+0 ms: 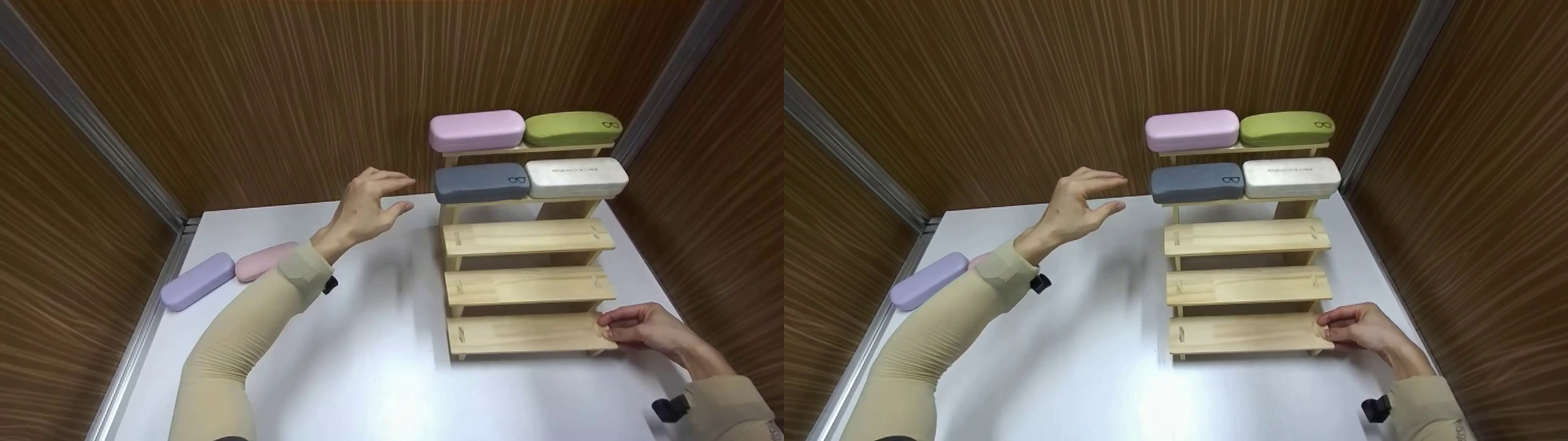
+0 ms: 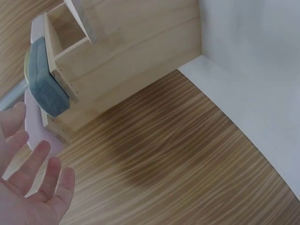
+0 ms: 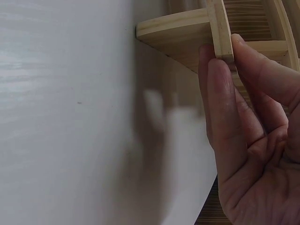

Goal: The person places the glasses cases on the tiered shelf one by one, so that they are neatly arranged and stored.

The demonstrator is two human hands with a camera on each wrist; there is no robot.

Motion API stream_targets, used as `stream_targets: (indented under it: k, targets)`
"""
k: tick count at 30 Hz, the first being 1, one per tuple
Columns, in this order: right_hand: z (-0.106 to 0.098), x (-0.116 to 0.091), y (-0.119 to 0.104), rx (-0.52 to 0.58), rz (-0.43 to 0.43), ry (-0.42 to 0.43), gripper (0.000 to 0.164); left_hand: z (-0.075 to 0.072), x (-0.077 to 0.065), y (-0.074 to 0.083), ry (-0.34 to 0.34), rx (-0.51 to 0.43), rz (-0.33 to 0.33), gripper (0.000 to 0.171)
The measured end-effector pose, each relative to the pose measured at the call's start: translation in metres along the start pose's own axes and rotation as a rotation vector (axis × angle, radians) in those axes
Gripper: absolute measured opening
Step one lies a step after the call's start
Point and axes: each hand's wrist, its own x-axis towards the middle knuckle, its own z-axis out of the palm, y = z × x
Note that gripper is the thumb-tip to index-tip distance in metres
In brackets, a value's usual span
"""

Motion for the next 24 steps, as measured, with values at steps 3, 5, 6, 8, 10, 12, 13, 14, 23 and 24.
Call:
stream_targets:
  k: [3, 5, 6, 8, 10, 12, 13, 14, 23, 24]
  targets:
    - [0.0, 0.0, 0.0, -0.004, 0.002, 0.002, 0.031, -0.003, -0.005, -0.004, -0.001, -0.007, -0.016, 0.037]
    - [0.0, 0.0, -0.001, -0.006, 0.002, 0.001, 0.031, -0.005, -0.009, -0.006, 0.001, -0.013, -0.031, 0.038]
    - [0.0, 0.0, -0.001, -0.005, -0.001, 0.0, 0.031, -0.005, -0.011, -0.008, 0.003, -0.013, -0.038, 0.038]
    - [0.0, 0.0, -0.001, -0.003, -0.006, -0.004, 0.032, -0.007, -0.015, -0.012, 0.006, -0.01, -0.051, 0.038]
    - [0.0, 0.0, -0.001, 0.003, -0.016, -0.012, 0.032, -0.008, -0.019, -0.016, 0.011, -0.01, -0.064, 0.038]
    - [0.0, 0.0, 0.0, 0.005, -0.023, -0.017, 0.033, -0.01, -0.024, -0.02, 0.013, -0.007, -0.076, 0.038]
    - [0.0, 0.0, 0.0, 0.006, -0.026, -0.019, 0.033, -0.012, -0.026, -0.021, 0.015, -0.006, -0.081, 0.038]
    - [0.0, 0.0, 0.0, 0.007, -0.027, -0.02, 0.033, -0.013, -0.028, -0.023, 0.016, -0.006, -0.088, 0.037]
    - [0.001, -0.001, -0.001, 0.012, -0.014, -0.012, 0.033, -0.025, -0.047, -0.04, 0.038, 0.003, -0.155, 0.038]
    - [0.001, -0.001, -0.001, 0.013, -0.013, -0.011, 0.034, -0.026, -0.049, -0.042, 0.041, 0.004, -0.164, 0.038]
